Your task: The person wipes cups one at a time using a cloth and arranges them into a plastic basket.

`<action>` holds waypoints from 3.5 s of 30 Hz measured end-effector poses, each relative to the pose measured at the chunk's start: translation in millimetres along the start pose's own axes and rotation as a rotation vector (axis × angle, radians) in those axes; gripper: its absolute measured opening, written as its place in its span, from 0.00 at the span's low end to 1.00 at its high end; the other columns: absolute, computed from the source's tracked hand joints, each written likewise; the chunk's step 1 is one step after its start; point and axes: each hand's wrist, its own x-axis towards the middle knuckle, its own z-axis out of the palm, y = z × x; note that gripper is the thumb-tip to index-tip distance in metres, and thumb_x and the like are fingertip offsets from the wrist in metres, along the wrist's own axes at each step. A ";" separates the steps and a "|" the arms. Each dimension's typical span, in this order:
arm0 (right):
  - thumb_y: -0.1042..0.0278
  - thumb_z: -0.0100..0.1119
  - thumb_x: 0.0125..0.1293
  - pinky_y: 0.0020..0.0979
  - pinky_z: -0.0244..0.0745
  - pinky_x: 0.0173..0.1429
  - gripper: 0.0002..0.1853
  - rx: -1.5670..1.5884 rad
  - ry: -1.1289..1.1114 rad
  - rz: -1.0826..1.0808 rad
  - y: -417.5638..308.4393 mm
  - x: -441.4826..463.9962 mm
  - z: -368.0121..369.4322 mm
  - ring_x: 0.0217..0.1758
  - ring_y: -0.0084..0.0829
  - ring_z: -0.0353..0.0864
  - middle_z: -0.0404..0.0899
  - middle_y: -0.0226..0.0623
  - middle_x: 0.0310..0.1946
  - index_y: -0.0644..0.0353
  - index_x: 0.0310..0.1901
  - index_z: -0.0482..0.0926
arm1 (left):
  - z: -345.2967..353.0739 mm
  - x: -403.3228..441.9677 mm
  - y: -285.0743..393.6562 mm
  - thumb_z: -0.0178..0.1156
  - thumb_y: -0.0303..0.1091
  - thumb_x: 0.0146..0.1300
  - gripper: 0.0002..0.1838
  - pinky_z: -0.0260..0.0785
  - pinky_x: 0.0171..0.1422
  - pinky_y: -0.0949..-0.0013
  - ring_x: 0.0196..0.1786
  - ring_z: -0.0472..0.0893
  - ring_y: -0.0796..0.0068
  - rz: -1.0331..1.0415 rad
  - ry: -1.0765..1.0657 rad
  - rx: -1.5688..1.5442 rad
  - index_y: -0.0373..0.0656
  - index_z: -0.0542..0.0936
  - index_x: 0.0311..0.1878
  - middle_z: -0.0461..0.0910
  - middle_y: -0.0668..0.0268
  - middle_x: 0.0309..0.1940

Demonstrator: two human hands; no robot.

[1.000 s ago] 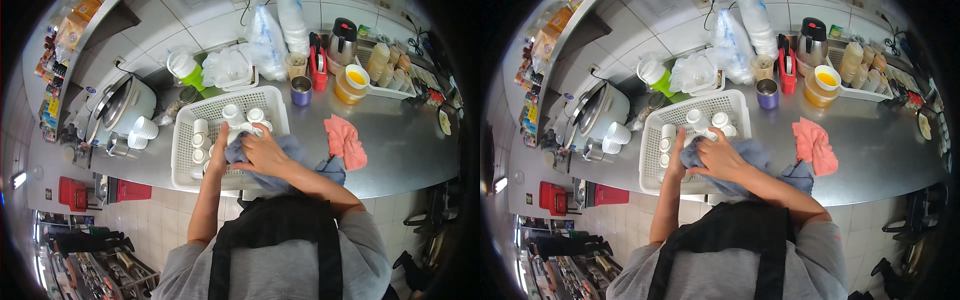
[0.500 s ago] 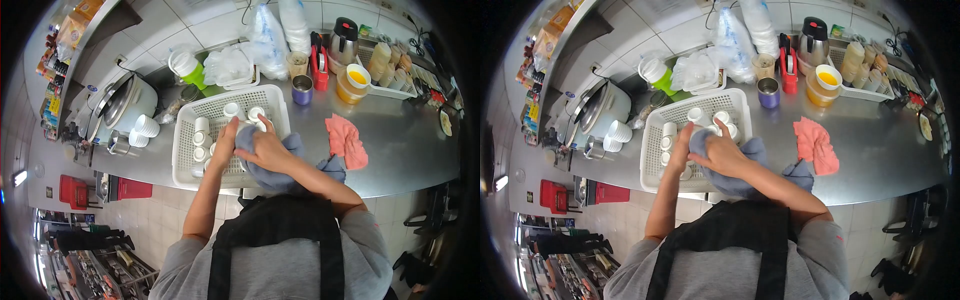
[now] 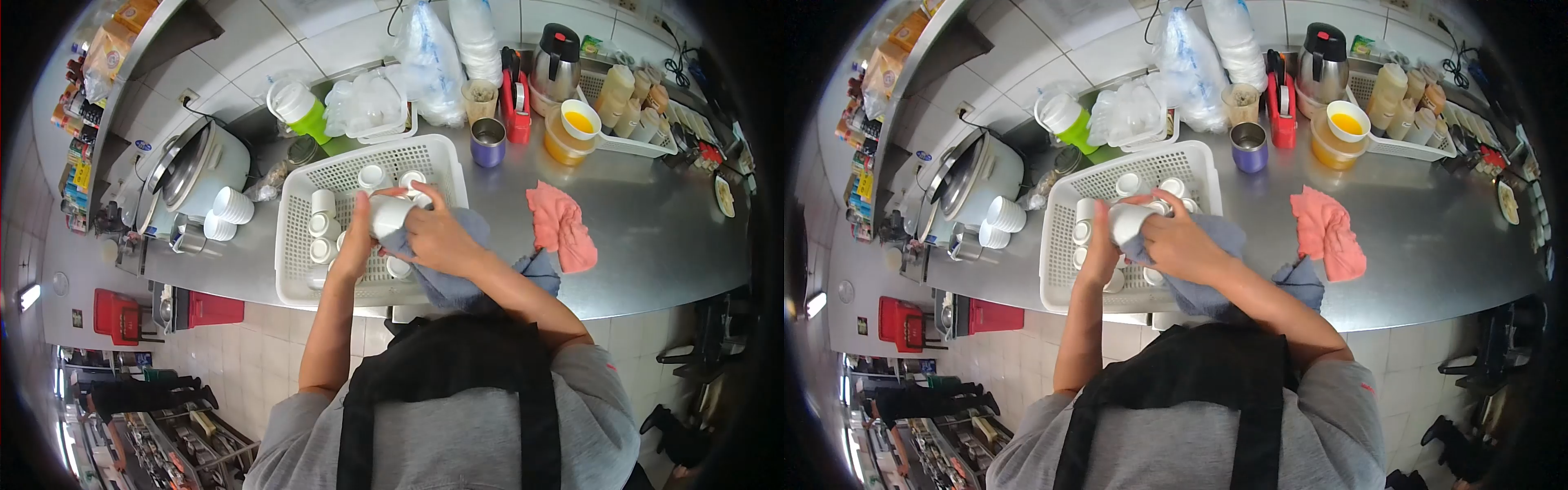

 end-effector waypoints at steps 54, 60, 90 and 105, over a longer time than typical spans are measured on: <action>0.56 0.62 0.67 0.27 0.71 0.48 0.16 1.381 0.123 0.921 -13.3 -13.7 -22.5 0.39 0.18 0.76 0.80 0.28 0.33 0.65 0.38 0.80 | 15.9 0.6 -21.0 0.59 0.30 0.64 0.26 0.57 0.69 0.65 0.67 0.65 0.66 0.656 -0.019 0.321 0.44 0.68 0.66 0.66 0.59 0.64; 0.63 0.64 0.61 0.44 0.59 0.69 0.14 0.101 0.134 0.079 6.5 -20.3 -15.1 0.48 0.34 0.79 0.80 0.39 0.38 0.64 0.43 0.81 | -3.5 -2.5 -25.0 0.54 0.57 0.66 0.35 0.59 0.67 0.67 0.68 0.64 0.67 0.194 -0.040 -0.068 0.44 0.64 0.69 0.64 0.59 0.65; 0.38 0.61 0.60 0.26 0.74 0.41 0.35 1.245 0.090 1.212 21.4 -22.3 -6.6 0.36 0.24 0.80 0.81 0.38 0.36 0.72 0.45 0.79 | 10.7 -4.7 -35.1 0.69 0.27 0.54 0.17 0.69 0.53 0.73 0.45 0.76 0.81 0.067 -0.281 0.052 0.42 0.77 0.46 0.79 0.73 0.42; 0.46 0.46 0.73 0.31 0.68 0.57 0.29 0.237 0.230 0.251 -10.4 -12.6 -15.6 0.49 0.34 0.76 0.78 0.45 0.42 0.71 0.38 0.81 | 22.0 -1.1 -33.9 0.60 0.20 0.61 0.14 0.69 0.56 0.74 0.45 0.79 0.80 0.308 0.264 0.025 0.36 0.76 0.51 0.83 0.68 0.42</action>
